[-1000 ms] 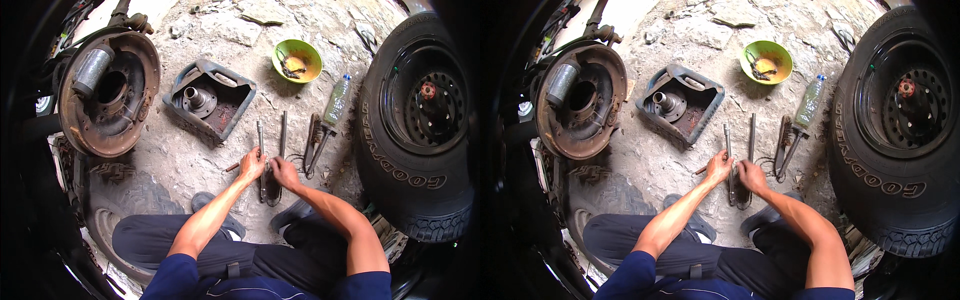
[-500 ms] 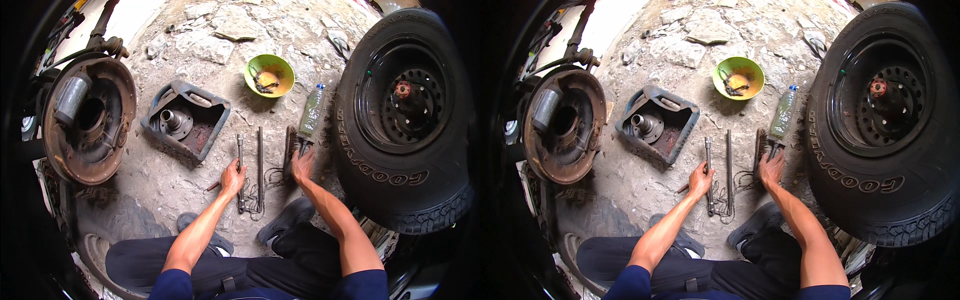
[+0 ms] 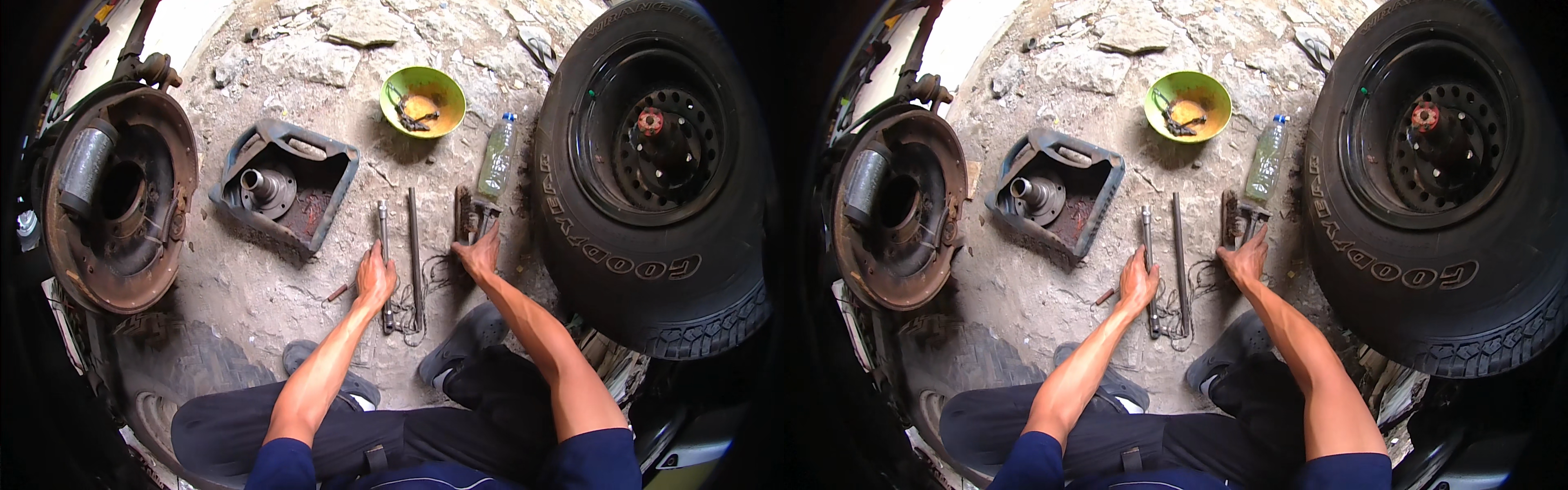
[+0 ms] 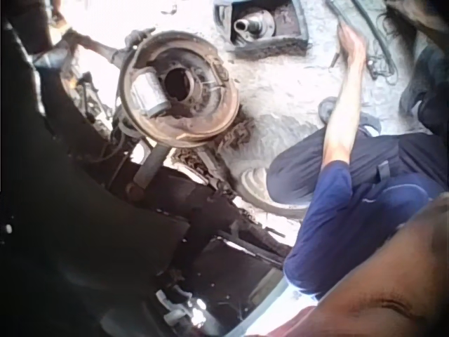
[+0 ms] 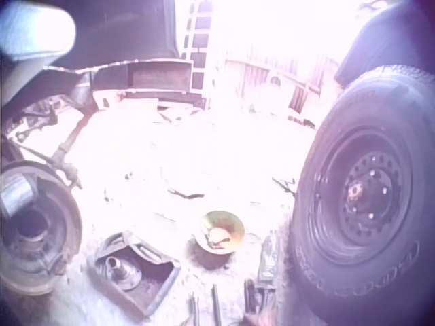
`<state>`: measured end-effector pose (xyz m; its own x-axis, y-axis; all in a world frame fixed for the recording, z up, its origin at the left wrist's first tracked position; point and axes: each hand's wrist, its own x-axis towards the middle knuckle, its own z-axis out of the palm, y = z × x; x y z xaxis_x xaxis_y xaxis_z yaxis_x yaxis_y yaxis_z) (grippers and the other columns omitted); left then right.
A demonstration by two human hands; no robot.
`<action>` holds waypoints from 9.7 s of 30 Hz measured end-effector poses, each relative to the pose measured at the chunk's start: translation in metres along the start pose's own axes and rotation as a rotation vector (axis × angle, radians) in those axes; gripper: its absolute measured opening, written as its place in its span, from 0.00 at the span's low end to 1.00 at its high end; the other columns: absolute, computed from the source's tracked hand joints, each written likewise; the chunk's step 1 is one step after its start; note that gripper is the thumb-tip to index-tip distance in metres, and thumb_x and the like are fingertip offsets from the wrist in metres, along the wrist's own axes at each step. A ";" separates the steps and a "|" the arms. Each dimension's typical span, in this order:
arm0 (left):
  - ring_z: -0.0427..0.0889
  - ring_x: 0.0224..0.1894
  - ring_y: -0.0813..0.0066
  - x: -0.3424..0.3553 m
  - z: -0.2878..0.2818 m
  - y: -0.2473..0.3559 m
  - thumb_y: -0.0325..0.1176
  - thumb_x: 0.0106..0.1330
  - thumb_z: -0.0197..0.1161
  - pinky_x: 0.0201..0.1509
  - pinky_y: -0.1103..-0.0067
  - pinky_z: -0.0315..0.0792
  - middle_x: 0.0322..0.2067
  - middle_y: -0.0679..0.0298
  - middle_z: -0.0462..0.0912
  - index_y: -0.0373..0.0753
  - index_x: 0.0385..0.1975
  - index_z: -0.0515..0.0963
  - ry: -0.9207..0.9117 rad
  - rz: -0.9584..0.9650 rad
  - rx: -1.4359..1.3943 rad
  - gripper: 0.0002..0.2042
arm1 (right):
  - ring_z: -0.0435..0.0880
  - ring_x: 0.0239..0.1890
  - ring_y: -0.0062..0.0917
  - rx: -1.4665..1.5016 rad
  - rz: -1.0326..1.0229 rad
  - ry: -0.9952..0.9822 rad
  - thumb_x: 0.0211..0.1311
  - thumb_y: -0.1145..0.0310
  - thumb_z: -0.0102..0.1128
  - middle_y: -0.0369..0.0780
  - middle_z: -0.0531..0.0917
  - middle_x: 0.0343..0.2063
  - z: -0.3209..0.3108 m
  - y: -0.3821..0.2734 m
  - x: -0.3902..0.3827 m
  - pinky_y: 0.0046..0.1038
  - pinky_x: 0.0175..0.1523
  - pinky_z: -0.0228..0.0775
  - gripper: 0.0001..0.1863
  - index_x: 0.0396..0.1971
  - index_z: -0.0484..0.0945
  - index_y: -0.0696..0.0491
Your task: The person installs brake shoes and springs into a vehicle's drum brake assembly by hand and using a screwdriver.
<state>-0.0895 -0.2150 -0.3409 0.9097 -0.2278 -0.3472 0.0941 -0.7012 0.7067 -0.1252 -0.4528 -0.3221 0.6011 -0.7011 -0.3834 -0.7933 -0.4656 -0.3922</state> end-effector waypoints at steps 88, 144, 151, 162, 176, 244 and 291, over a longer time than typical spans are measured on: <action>0.33 0.76 0.47 0.388 -0.082 0.128 0.69 0.68 0.30 0.75 0.55 0.37 0.73 0.45 0.38 0.36 0.72 0.49 -0.073 -0.113 0.309 0.44 | 0.83 0.48 0.42 0.421 -0.161 0.053 0.62 0.44 0.57 0.52 0.84 0.43 -0.022 -0.203 0.260 0.37 0.54 0.71 0.31 0.46 0.80 0.61; 0.84 0.46 0.61 0.332 -0.102 0.119 0.47 0.65 0.61 0.52 0.69 0.77 0.49 0.51 0.83 0.40 0.52 0.80 -0.097 0.048 0.158 0.21 | 0.82 0.33 0.31 1.146 0.271 -0.044 0.71 0.67 0.48 0.44 0.81 0.36 -0.122 -0.149 0.284 0.37 0.36 0.79 0.13 0.49 0.74 0.58; 0.84 0.24 0.70 0.380 0.007 0.204 0.56 0.59 0.67 0.35 0.73 0.78 0.22 0.60 0.86 0.36 0.28 0.85 0.176 0.011 -0.242 0.23 | 0.79 0.42 0.28 0.547 0.051 -0.233 0.63 0.69 0.58 0.42 0.83 0.39 -0.109 -0.066 0.283 0.36 0.43 0.71 0.14 0.45 0.81 0.61; 0.85 0.39 0.53 0.385 0.017 0.192 0.53 0.50 0.69 0.45 0.65 0.78 0.33 0.49 0.85 0.35 0.33 0.83 0.027 0.183 0.131 0.24 | 0.86 0.38 0.43 -0.239 -0.377 -0.198 0.58 0.64 0.62 0.54 0.85 0.33 -0.083 -0.087 0.248 0.40 0.42 0.75 0.17 0.42 0.81 0.60; 0.84 0.28 0.54 0.097 -0.178 0.158 0.35 0.59 0.63 0.36 0.64 0.78 0.28 0.47 0.82 0.28 0.37 0.76 0.393 0.273 -0.142 0.14 | 0.79 0.37 0.19 0.735 -0.621 -0.940 0.72 0.49 0.51 0.35 0.81 0.36 -0.071 -0.294 0.025 0.24 0.41 0.73 0.25 0.50 0.76 0.57; 0.81 0.45 0.53 -0.092 -0.396 0.048 0.58 0.56 0.69 0.50 0.66 0.74 0.44 0.46 0.78 0.28 0.57 0.64 1.209 0.356 0.086 0.41 | 0.84 0.37 0.46 -0.223 -1.498 -0.621 0.65 0.49 0.57 0.49 0.84 0.30 -0.047 -0.386 -0.150 0.44 0.40 0.73 0.22 0.43 0.77 0.54; 0.81 0.41 0.54 -0.061 -0.376 0.021 0.61 0.56 0.66 0.45 0.67 0.74 0.42 0.47 0.78 0.27 0.56 0.63 1.435 0.484 0.032 0.42 | 0.75 0.11 0.28 0.415 -0.651 -1.105 0.72 0.44 0.42 0.41 0.74 0.12 0.034 -0.367 -0.226 0.33 0.16 0.65 0.29 0.32 0.72 0.60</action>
<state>0.0090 0.0388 -0.0729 0.4634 0.3851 0.7981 -0.3118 -0.7722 0.5536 0.0327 -0.1048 -0.1203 0.7728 0.4729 -0.4232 -0.3672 -0.2106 -0.9060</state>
